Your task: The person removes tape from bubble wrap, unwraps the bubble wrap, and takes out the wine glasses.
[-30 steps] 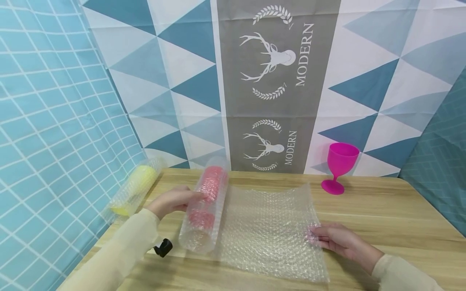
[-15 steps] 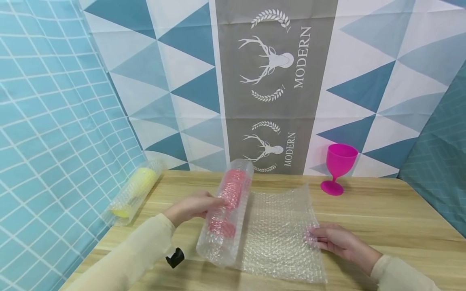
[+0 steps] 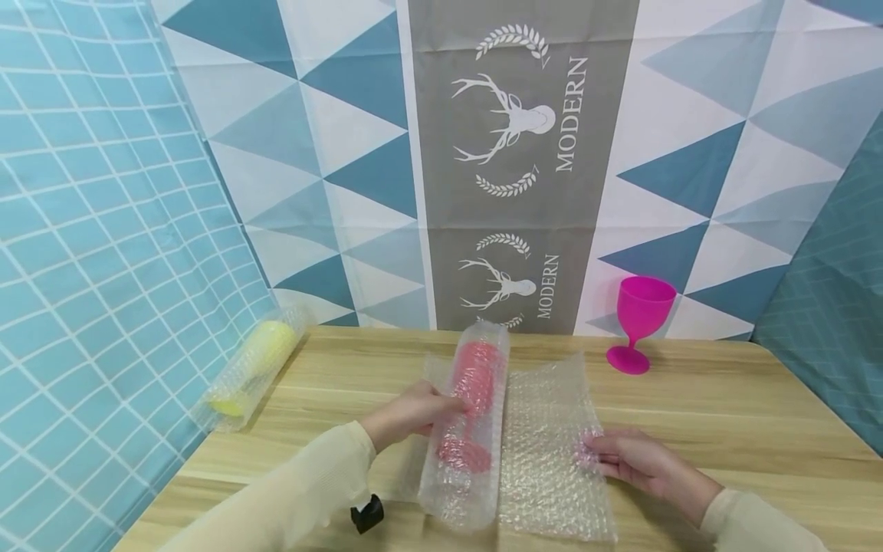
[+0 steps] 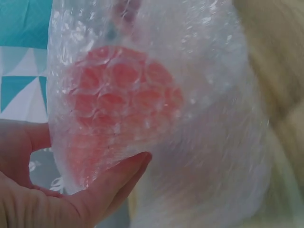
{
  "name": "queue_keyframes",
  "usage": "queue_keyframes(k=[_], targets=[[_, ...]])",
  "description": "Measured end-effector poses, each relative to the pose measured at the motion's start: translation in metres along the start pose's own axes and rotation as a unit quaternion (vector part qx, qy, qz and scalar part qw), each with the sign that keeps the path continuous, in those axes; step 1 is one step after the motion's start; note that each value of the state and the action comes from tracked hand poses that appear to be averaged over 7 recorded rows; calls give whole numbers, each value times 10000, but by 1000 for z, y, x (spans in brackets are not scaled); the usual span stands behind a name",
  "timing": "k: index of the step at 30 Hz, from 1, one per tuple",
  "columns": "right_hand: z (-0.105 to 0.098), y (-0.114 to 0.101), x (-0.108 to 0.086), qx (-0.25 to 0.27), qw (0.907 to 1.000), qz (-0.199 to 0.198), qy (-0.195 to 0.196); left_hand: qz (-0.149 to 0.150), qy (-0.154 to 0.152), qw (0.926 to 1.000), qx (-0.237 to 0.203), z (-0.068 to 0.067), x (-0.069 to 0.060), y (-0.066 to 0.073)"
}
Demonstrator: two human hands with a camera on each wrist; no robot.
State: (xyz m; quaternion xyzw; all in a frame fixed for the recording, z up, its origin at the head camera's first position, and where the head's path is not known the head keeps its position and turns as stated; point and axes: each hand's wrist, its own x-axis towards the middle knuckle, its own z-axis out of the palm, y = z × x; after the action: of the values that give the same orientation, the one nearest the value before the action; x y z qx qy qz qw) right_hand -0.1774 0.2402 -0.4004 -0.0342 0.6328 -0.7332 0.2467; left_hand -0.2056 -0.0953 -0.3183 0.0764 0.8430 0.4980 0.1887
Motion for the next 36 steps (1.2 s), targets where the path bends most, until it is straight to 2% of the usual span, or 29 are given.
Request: queue_keyframes(k=[3, 6, 11, 17, 21, 29, 36], targets=[[2, 2, 1, -23, 10000, -27, 30, 50, -29, 9994, -330, 12, 5, -4], [4, 2, 2, -61, 10000, -47, 59, 136, -184, 9982, -547, 25, 11, -8], [6, -1, 4, -102, 9999, -37, 95, 164, -214, 9979, -583, 38, 15, -11], [6, -1, 4, -113, 9998, 3, 134, -26, -95, 9984, -558, 45, 16, -14], [5, 1, 4, -120, 9999, -2, 116, -9, -2, 9981, -619, 48, 17, -16], [5, 2, 4, -247, 9996, -12, 164, -36, -127, 9954, -949, 51, 18, -15], [9, -1, 4, -239, 9995, -1, 192, -188, -9, 9969, -760, 53, 18, -12]])
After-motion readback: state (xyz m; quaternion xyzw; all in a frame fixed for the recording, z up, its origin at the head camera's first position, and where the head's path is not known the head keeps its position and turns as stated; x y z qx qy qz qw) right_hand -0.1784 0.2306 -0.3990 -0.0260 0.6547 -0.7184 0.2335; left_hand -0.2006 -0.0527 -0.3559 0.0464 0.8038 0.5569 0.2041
